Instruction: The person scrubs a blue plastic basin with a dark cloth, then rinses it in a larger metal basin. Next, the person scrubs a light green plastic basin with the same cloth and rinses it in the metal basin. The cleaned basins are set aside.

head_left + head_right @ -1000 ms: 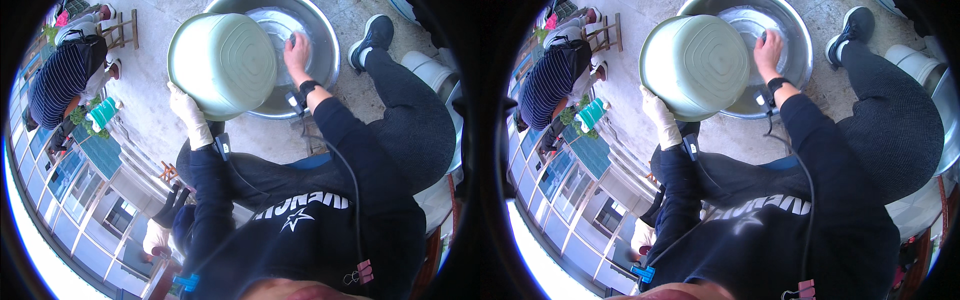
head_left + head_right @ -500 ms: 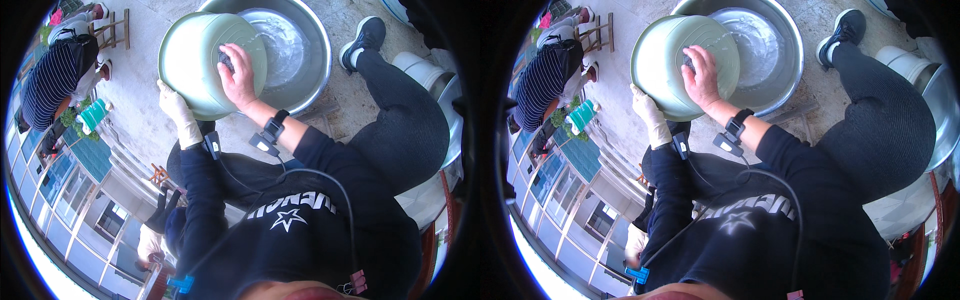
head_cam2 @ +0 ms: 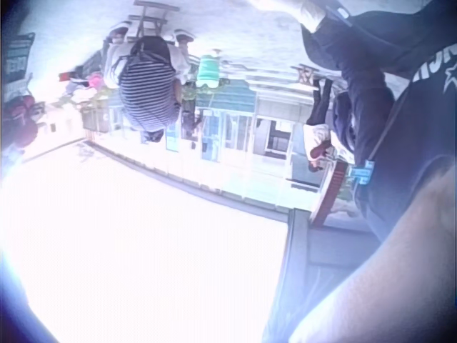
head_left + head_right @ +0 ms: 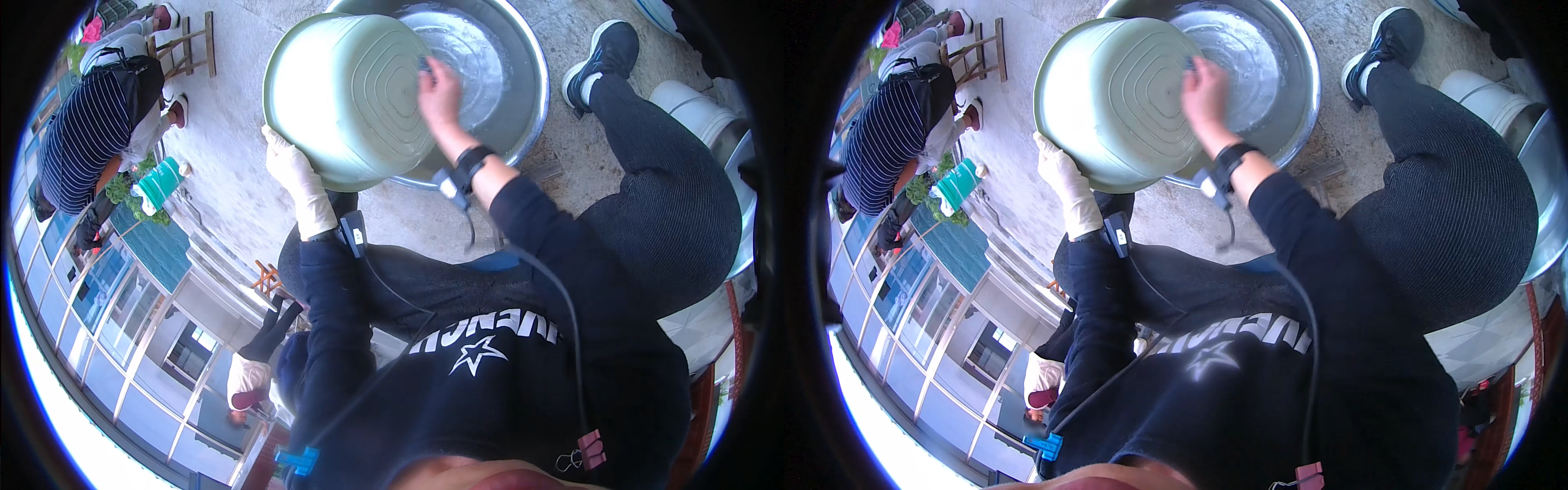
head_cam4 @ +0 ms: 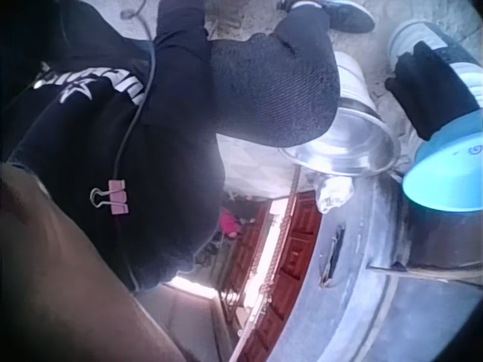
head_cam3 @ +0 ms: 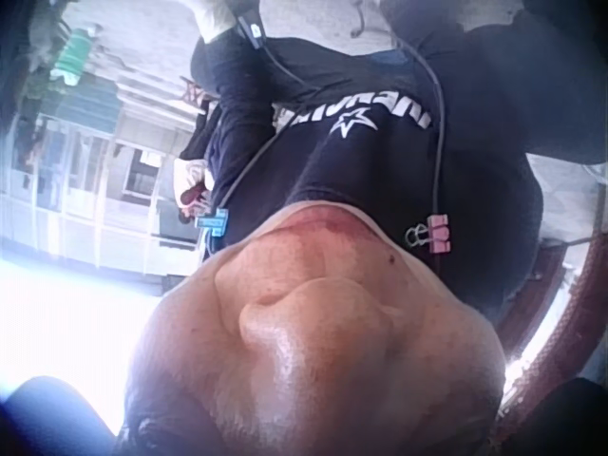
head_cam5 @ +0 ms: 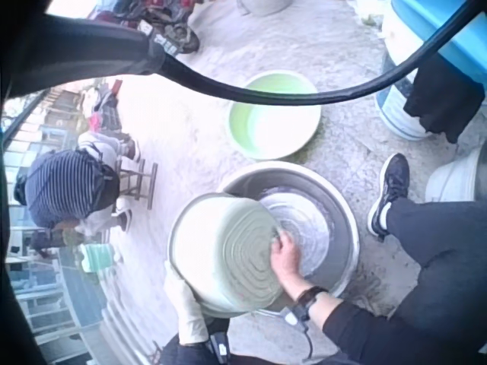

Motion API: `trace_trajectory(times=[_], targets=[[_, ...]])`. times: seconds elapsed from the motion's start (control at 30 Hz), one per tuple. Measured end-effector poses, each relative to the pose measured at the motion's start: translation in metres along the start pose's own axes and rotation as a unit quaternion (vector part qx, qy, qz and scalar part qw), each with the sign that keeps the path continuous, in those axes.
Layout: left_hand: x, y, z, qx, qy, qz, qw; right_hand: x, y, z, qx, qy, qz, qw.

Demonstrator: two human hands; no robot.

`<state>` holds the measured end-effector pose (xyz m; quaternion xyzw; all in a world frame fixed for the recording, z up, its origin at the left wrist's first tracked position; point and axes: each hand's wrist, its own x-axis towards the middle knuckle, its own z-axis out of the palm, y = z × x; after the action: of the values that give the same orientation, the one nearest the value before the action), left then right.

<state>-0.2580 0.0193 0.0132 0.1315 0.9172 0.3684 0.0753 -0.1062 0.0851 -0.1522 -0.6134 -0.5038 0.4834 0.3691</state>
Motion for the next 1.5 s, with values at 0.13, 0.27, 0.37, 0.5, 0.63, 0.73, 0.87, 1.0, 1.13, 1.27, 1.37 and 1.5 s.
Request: trace_trajectory(times=[0.13, 0.27, 0.37, 0.5, 0.63, 0.73, 0.87, 1.0, 1.13, 1.27, 1.37, 1.5], targets=[[0.002, 0.002, 0.002, 0.006, -0.001, 0.016, 1.000, 0.053, 0.089, -0.021, -0.193, -0.032, 0.031, 0.980], [0.003, 0.001, 0.001, 0.025, 0.005, -0.020, 0.999, 0.067, 0.124, -0.034, -0.312, -0.041, -0.051, 0.948], [0.005, 0.000, 0.001, 0.013, 0.004, 0.004, 1.000, 0.057, 0.104, -0.034, -0.181, -0.268, 0.228, 0.918], [0.006, -0.001, 0.001, -0.015, -0.004, -0.001, 1.000, 0.025, 0.027, -0.021, 0.104, 0.056, 0.288, 0.950], [0.005, -0.001, 0.000, -0.042, -0.024, 0.008, 0.999, -0.015, -0.059, -0.006, 0.293, -0.047, 0.034, 0.954], [0.007, 0.000, -0.001, -0.040, -0.030, -0.013, 0.999, -0.051, -0.087, -0.019, 0.133, -0.077, -0.097, 0.983], [0.008, -0.003, -0.001, -0.038, -0.016, -0.026, 0.999, -0.079, -0.082, -0.043, 0.016, -0.125, 0.018, 0.992], [0.002, -0.013, -0.003, -0.030, -0.005, -0.012, 0.999, -0.056, -0.090, -0.026, 0.141, -0.072, -0.075, 0.985], [0.002, -0.017, -0.005, -0.023, -0.005, -0.015, 1.000, -0.044, -0.094, -0.019, 0.096, -0.050, -0.160, 0.981], [0.003, -0.017, -0.007, -0.014, -0.007, 0.007, 1.000, -0.071, -0.076, -0.041, 0.019, -0.146, -0.077, 0.986], [-0.002, -0.017, -0.006, -0.045, -0.022, 0.014, 0.999, -0.059, -0.089, -0.034, 0.096, -0.096, -0.134, 0.982], [-0.006, -0.015, -0.005, -0.020, -0.009, 0.009, 1.000, -0.052, -0.103, -0.024, 0.120, -0.114, -0.199, 0.966]])
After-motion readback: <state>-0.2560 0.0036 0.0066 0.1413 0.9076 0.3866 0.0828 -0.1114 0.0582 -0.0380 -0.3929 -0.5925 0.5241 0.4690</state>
